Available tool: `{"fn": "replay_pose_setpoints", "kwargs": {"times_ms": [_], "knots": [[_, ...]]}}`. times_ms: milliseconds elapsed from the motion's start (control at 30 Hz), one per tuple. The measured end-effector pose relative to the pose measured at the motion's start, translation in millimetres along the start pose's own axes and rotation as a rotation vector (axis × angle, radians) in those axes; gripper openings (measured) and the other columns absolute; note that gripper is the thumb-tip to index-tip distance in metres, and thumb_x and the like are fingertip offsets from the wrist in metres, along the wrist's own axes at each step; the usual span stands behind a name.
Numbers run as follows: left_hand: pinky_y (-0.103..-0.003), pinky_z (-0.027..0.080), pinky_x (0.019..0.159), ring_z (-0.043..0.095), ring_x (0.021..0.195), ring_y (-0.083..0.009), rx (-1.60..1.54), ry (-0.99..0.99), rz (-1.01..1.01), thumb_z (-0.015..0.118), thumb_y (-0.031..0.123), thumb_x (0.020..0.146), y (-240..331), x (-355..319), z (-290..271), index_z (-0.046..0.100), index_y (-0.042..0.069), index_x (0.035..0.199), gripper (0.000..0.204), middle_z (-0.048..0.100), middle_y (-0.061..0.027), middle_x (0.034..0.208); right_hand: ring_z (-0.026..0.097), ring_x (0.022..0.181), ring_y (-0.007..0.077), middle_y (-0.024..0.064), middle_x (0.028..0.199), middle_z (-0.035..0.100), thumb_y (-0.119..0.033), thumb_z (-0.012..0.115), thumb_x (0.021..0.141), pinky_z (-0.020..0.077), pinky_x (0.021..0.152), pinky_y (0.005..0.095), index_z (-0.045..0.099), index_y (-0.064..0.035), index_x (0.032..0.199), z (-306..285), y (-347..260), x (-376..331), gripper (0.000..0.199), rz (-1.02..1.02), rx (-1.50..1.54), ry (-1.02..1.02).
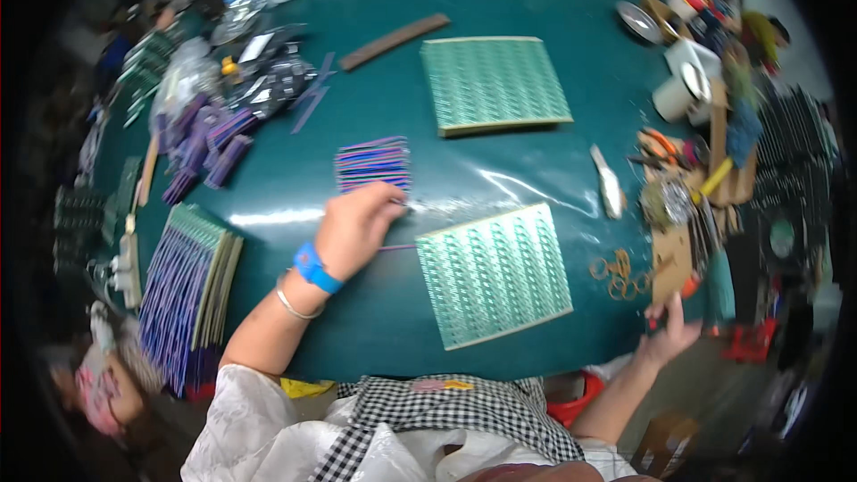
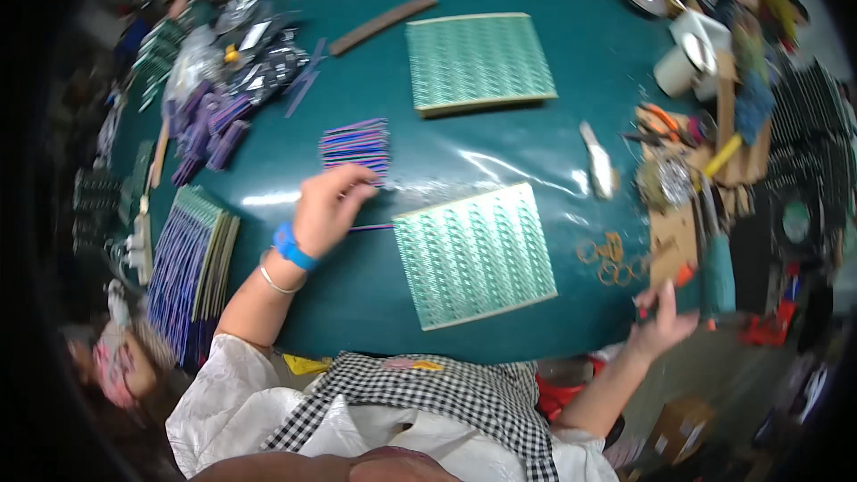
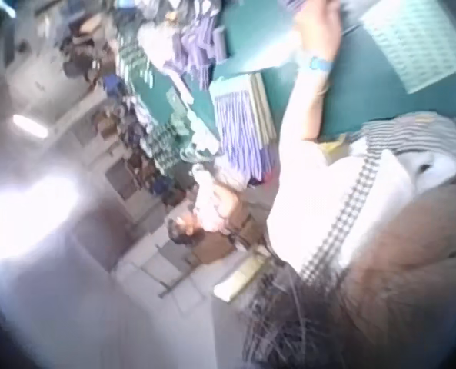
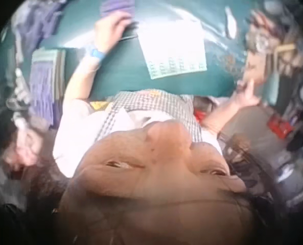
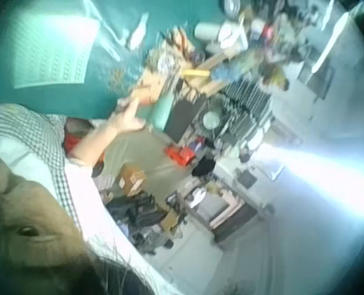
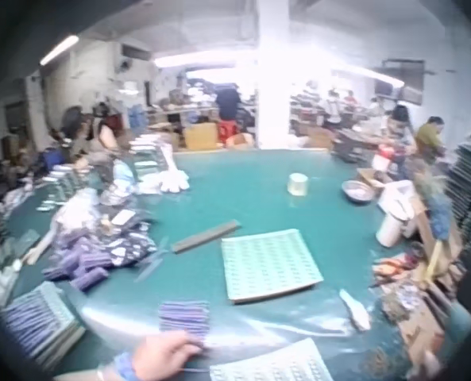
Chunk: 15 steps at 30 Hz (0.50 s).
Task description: Manually position multi-colored ribbon wires into circuit boards and secure them using a soldering iron tool.
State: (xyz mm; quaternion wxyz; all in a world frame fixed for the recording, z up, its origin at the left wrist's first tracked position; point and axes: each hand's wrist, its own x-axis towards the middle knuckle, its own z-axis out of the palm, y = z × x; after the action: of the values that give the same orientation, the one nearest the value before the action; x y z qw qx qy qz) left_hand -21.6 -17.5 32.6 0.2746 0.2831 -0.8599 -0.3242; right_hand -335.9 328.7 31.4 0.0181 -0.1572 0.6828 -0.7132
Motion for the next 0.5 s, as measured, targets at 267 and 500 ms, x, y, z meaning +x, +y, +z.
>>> {"fn": "replay_pose_setpoints", "kwargs": {"times_ms": [267, 500], "knots": [[-0.037, 0.056, 0.067, 0.068, 0.076, -0.0270, 0.038, -0.144, 0.160, 0.075, -0.002, 0.079, 7.8, -56.0, 7.5, 0.074, 0.004, 0.100, 0.021, 0.065, -0.0082, 0.088, 0.052, 0.056, 0.0143, 0.0118, 0.084, 0.057, 0.003, 0.060, 0.088, 0.0475, 0.049, 0.0277, 0.036, 0.0149, 0.145, 1.0, -52.2, -25.5, 0.063, -0.127, -0.101, -0.458], [-0.037, 0.056, 0.065, 0.067, 0.078, -0.0251, 0.115, -0.014, 0.206, 0.074, -0.008, 0.074, -3.4, -77.6, 29.2, 0.074, 0.002, 0.098, 0.026, 0.065, -0.0077, 0.089, 0.055, 0.053, 0.0180, 0.0108, 0.071, 0.059, -0.003, 0.070, 0.084, 0.0478, 0.050, 0.0292, 0.040, 0.0150, 0.144, 34.7, -59.2, -70.4, 0.069, -0.074, 0.004, -0.745]]}}
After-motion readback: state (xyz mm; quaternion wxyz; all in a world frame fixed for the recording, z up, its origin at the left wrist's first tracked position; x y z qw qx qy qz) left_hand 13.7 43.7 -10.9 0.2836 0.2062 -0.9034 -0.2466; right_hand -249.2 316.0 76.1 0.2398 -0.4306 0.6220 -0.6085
